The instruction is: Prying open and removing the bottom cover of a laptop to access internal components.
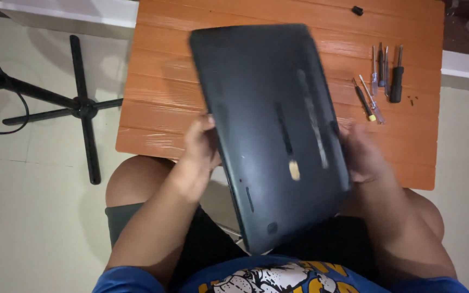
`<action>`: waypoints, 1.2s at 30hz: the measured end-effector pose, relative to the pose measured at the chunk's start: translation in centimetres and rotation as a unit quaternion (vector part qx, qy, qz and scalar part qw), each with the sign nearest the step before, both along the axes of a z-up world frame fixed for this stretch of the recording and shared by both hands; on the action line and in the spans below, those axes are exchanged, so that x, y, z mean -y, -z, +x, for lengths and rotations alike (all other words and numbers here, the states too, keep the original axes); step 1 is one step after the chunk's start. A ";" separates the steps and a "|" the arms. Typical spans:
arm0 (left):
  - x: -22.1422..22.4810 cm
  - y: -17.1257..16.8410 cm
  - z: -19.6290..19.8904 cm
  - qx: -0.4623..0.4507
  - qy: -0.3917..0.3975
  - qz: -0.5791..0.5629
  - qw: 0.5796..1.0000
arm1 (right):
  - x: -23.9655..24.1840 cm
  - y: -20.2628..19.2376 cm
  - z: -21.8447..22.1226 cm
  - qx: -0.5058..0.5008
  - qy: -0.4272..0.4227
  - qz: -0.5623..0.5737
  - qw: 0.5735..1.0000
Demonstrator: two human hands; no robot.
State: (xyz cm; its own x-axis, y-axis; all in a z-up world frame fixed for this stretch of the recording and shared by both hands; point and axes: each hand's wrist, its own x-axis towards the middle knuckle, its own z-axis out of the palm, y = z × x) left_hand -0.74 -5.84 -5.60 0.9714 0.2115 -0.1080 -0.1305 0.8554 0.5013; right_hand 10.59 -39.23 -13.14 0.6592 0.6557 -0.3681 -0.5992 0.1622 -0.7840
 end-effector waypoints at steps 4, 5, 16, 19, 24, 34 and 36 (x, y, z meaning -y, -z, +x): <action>0.4 2.1 0.5 0.014 0.032 0.079 0.996 | -3.0 -2.1 -2.1 0.010 0.115 -0.081 0.990; 0.4 1.5 0.6 0.011 0.032 0.090 0.995 | -3.6 -2.5 -2.7 0.000 0.133 -0.069 0.989; 2.1 0.7 0.1 0.003 0.103 -0.065 0.993 | -7.4 -5.6 -3.1 0.056 0.301 0.044 0.951; 3.4 0.5 0.7 -0.122 0.035 -0.225 0.966 | -8.4 -6.7 -2.5 0.113 0.318 0.080 0.938; 6.7 -1.5 0.2 -0.215 -0.031 -0.190 0.957 | -7.6 -4.3 -2.4 0.123 0.294 0.121 0.940; 4.1 -4.0 0.8 -0.153 -0.144 -0.135 0.968 | -10.3 -8.4 -3.8 0.167 0.361 -0.206 0.894; 3.7 -4.0 0.5 -0.131 -0.184 -0.110 0.968 | -8.4 -8.4 -2.3 0.204 0.252 0.155 0.933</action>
